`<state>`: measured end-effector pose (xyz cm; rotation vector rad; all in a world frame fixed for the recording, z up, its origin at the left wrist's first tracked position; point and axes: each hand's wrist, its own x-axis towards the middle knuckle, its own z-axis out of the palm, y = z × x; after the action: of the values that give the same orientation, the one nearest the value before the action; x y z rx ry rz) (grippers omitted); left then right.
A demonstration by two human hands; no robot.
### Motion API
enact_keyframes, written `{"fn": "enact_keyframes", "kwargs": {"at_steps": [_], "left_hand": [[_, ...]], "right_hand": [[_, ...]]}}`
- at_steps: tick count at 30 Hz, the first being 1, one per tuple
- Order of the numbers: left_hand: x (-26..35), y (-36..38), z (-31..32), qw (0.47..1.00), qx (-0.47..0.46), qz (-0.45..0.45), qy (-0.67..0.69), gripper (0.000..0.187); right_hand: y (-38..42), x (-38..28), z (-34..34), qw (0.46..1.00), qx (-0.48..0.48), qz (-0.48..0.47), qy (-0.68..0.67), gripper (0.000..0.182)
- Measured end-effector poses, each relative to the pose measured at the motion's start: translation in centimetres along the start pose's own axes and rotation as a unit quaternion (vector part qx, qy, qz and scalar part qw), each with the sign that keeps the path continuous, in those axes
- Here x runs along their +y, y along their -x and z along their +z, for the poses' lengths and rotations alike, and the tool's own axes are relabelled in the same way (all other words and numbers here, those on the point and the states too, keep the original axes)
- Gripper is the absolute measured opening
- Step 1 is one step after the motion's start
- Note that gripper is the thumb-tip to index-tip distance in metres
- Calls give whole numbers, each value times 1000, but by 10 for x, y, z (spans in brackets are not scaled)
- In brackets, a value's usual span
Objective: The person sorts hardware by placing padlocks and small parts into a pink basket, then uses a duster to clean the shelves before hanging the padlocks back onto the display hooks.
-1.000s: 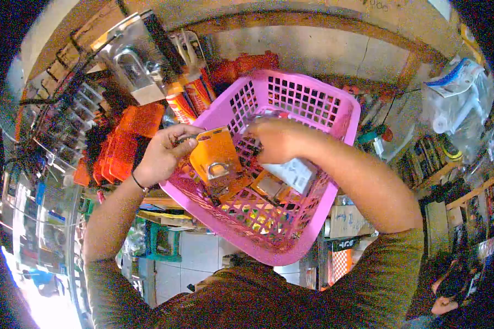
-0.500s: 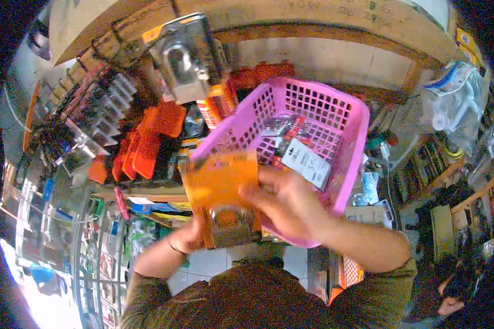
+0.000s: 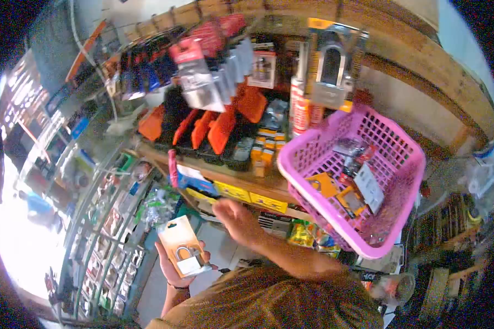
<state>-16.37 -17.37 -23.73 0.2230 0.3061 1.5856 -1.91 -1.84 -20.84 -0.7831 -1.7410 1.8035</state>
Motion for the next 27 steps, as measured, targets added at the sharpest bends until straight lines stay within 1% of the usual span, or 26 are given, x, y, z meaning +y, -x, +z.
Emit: {"fn": "enact_keyframes", "kwargs": {"at_steps": [1, 2, 3, 5, 7, 9, 10, 11, 13, 14, 15, 16, 17, 18, 19, 20, 21, 22, 23, 24, 25, 26, 27], "left_hand": [[3, 7, -7, 1000, 3, 11, 2, 81], [5, 14, -12, 998, 15, 53, -3, 80], [4, 22, -17, 995, 28, 96, -7, 80], [4, 35, -24, 991, 47, 126, -18, 79], [2, 41, -26, 983, 54, 167, -45, 79], [1, 48, -29, 980, 46, 191, -37, 78], [-1, 49, -35, 974, 57, 214, -56, 76], [-3, 50, -41, 967, 67, 233, -76, 75], [-3, 48, -46, 967, 77, 241, -42, 74], [-3, 45, -49, 967, 82, 243, -14, 73], [-1, 39, -53, 967, 84, 242, -10, 73], [1, 32, -58, 959, 92, 267, -13, 72], [3, 25, -60, 952, 100, 289, -17, 72], [10, 18, -58, 950, 73, 300, -34, 70], [17, 8, -58, 954, 68, 288, -34, 70], [23, -4, -59, 929, 101, 354, -29, 68], [25, -16, -58, 899, 135, 416, -23, 67], [28, -27, -48, 919, 89, 381, -41, 65], [32, -36, -33, 935, 44, 348, -59, 64], [32, -43, -12, 940, 2, 340, -38, 65], [30, -52, -11, 942, 4, 333, -36, 65], [28, -63, -14, 947, -18, 319, -11, 68], [26, -74, -13, 952, -43, 304, 12, 71]], "right_hand": [[-38, 11, 7, 999, -26, 18, -3, 48], [-73, 17, 18, 990, -4, 90, -106, 53], [-105, 22, 29, 965, 18, 165, -204, 58], [-170, 30, 44, 929, -54, 210, -299, 65], [-208, 19, 66, 922, -91, 168, -336, 57], [-216, -10, 89, 922, -47, 182, -338, 51], [-232, -2, 95, 916, -38, 176, -359, 40], [-238, 7, 94, 917, -42, 182, -353, 40], [-239, 23, 84, 896, -109, 154, -402, 38], [-210, 10, 92, 934, -14, 150, -325, 47], [-179, 12, 86, 941, -52, 134, -305, 46], [-146, 23, 75, 947, -88, 118, -286, 46], [-115, 40, 69, 964, -84, 104, -231, 47], [-88, 62, 53, 990, -109, 48, -71, 49], [-61, 78, 47, 987, -42, -117, 105, 46], [-36, 115, 28, 990, -118, -68, 46, 36], [-14, 118, 8, 972, -152, -87, 160, 30], [7, 115, -7, 939, -188, -100, 272, 25], [26, 115, -13, 941, -179, -94, 271, 25], [44, 114, -17, 963, -102, -43, 247, 24], [59, 114, -21, 975, -26, 8, 221, 24], [72, 114, -27, 975, -19, 12, 220, 24], [82, 113, -34, 966, -17, 21, 259, 24]]}}
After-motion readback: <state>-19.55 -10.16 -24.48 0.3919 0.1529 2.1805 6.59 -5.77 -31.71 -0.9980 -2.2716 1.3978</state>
